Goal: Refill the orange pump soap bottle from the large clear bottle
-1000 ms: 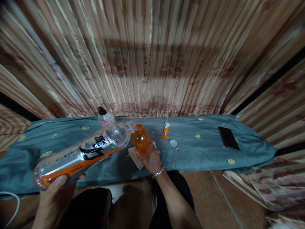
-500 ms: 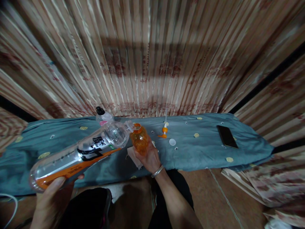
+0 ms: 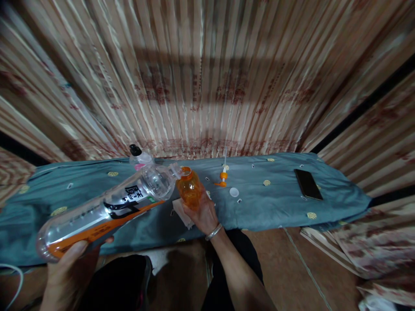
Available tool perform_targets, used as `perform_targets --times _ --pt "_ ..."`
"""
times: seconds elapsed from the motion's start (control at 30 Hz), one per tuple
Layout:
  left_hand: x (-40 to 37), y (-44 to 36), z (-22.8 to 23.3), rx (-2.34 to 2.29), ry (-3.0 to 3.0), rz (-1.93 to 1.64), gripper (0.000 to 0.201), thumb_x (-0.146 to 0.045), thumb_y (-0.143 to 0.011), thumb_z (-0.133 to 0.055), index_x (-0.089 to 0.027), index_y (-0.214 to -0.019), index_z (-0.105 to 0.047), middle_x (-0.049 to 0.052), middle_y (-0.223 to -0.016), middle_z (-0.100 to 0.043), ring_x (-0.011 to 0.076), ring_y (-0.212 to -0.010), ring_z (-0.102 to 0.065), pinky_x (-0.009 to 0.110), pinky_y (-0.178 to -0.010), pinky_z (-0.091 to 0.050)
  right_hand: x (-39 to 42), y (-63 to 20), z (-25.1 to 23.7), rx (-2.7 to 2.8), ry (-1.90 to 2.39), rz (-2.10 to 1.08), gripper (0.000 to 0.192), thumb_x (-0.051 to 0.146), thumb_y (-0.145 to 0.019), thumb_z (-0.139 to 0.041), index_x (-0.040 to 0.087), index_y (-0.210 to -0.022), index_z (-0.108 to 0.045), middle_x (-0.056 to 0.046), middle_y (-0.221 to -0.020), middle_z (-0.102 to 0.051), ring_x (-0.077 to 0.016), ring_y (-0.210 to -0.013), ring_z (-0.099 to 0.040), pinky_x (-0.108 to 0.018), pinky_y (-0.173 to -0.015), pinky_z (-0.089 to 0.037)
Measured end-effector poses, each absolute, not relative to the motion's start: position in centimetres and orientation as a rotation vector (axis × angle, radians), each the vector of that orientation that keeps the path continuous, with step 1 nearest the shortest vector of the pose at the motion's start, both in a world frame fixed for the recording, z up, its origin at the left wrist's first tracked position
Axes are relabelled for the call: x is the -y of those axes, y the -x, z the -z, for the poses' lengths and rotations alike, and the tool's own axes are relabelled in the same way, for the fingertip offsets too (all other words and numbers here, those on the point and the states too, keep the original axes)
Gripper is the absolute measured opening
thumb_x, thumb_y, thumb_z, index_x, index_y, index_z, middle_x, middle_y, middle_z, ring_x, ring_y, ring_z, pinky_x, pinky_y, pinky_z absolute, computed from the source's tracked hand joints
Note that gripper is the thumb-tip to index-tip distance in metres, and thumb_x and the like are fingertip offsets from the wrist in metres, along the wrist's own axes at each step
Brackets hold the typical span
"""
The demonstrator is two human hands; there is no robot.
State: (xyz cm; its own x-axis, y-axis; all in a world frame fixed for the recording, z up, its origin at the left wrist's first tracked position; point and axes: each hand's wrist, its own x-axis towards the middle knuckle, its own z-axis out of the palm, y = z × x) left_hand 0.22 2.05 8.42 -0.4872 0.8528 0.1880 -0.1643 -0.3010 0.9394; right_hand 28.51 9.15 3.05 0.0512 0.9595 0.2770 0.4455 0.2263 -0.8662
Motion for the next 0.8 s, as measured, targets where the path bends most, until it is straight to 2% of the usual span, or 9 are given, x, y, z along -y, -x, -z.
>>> perform_targets --times 0.13,0.33,0.5,0.63,0.8 --pt "-2.0 -0.1 -8.5 -1.226 -0.916 -1.865 0.058 -0.041 -0.058 -0.105 -0.026 -0.109 -0.082 0.005 -0.110 -0.083 0.0215 -0.082 -0.076 0.025 -0.055 -0.065 -9.1 -28.4 -3.2 1.542 1.360 -0.696 0.069 0.043 -0.085 -0.082 0.019 -0.146 -0.062 -0.015 -0.133 -0.085 -0.0376 -0.120 -0.085 -0.054 -0.106 -0.071" --pt "-1.7 -0.7 -9.0 -1.241 -0.916 -1.853 0.059 -0.045 -0.060 -0.105 -0.026 -0.111 -0.082 0.008 -0.130 -0.081 0.0180 -0.085 -0.074 0.021 -0.056 -0.062 -9.1 -28.4 -3.2 1.536 1.366 -0.683 0.070 0.040 -0.085 -0.084 0.023 -0.150 -0.061 -0.014 -0.135 -0.085 -0.0379 -0.122 -0.084 -0.057 -0.106 -0.070" --pt "-2.0 -0.1 -8.7 -1.248 -0.922 -1.856 0.063 -0.045 -0.053 -0.107 -0.025 -0.108 -0.084 0.010 -0.130 -0.081 0.0193 -0.080 -0.073 0.024 -0.051 -0.063 -9.1 -28.5 -2.9 1.555 1.368 -0.692 0.079 0.042 -0.086 -0.084 0.018 -0.156 -0.057 -0.016 -0.137 -0.083 -0.0384 -0.123 -0.083 -0.057 -0.107 -0.070" --pt "-2.1 0.4 -8.3 -1.229 -0.935 -1.847 0.059 -0.041 -0.055 -0.105 -0.025 -0.109 -0.084 0.010 -0.137 -0.078 0.0189 -0.084 -0.074 0.023 -0.054 -0.063 -9.0 -28.6 -2.8 1.556 1.367 -0.721 0.082 0.046 -0.088 -0.083 0.015 -0.158 -0.054 -0.020 -0.143 -0.080 -0.0414 -0.129 -0.081 -0.061 -0.111 -0.067" --pt "-2.0 0.6 -8.0 -1.225 -0.905 -1.847 0.060 -0.041 -0.054 -0.106 -0.024 -0.107 -0.084 0.011 -0.131 -0.080 0.0208 -0.086 -0.075 0.023 -0.055 -0.064 -9.0 -28.7 -2.8 1.541 1.368 -0.731 0.085 0.048 -0.088 -0.082 0.015 -0.160 -0.053 -0.020 -0.141 -0.081 -0.0417 -0.127 -0.081 -0.062 -0.110 -0.067"
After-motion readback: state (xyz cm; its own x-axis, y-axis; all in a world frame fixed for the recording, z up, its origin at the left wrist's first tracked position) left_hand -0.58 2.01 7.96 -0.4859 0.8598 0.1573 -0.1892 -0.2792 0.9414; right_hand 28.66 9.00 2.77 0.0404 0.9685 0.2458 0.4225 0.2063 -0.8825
